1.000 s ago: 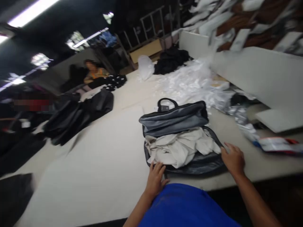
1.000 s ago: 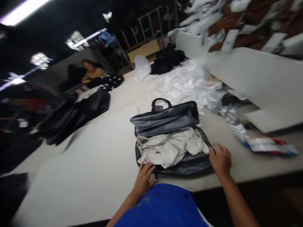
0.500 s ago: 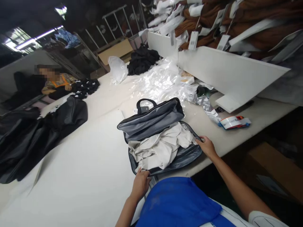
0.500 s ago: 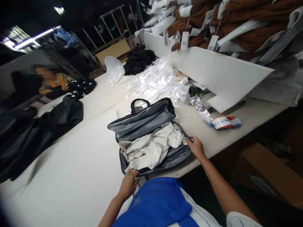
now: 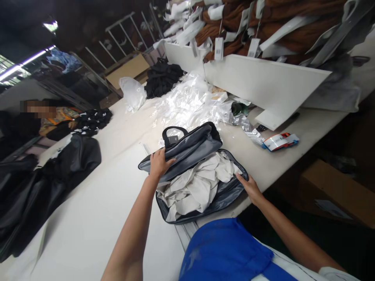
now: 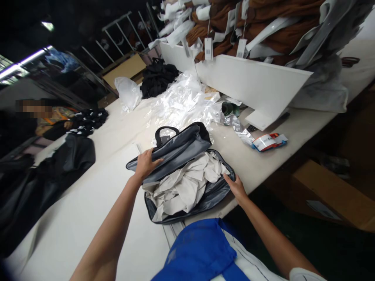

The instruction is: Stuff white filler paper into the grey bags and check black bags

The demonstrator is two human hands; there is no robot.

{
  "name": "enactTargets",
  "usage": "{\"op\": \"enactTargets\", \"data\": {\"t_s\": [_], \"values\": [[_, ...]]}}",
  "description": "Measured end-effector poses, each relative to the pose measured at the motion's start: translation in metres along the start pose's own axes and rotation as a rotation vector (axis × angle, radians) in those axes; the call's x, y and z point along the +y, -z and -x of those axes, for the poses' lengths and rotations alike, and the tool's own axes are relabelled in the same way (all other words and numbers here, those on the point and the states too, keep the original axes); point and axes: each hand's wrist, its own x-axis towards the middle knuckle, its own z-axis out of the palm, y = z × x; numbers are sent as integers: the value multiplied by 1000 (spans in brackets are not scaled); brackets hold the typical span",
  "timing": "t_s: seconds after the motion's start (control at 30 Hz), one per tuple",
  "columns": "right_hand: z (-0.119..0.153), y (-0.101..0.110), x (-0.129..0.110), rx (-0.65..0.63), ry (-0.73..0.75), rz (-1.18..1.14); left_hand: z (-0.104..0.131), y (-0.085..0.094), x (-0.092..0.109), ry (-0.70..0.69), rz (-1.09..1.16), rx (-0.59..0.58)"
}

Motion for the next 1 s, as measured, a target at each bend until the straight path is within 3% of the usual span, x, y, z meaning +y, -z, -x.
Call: {"op": "enactTargets", "data": {"t_s": [0.1, 0.2, 0.43, 0.6, 0.67, 0.73, 0.87, 1.0], "values": [[1, 1, -8, 4, 21, 107, -15, 4, 16, -129, -87, -124], [0, 0, -18, 66, 28, 247, 5, 9, 34, -275, -131, -104], [1, -7, -28, 158, -14, 280, 125, 3, 68, -491, 17, 267], [3, -19, -34, 203, -37, 215, 184, -3, 100, -543, 91, 331], [0, -23, -34, 229, -26, 152, 200, -13, 107, -597, 114, 267], [-2, -26, -32, 225, 0, 73, 211, -31, 110, -629, 125, 126], [2, -26, -28, 149, 60, -69, 216, -82, 103, -495, 128, -172], [10, -15, -26, -8, 49, -222, 210, -109, 98, -402, 127, -223]]}}
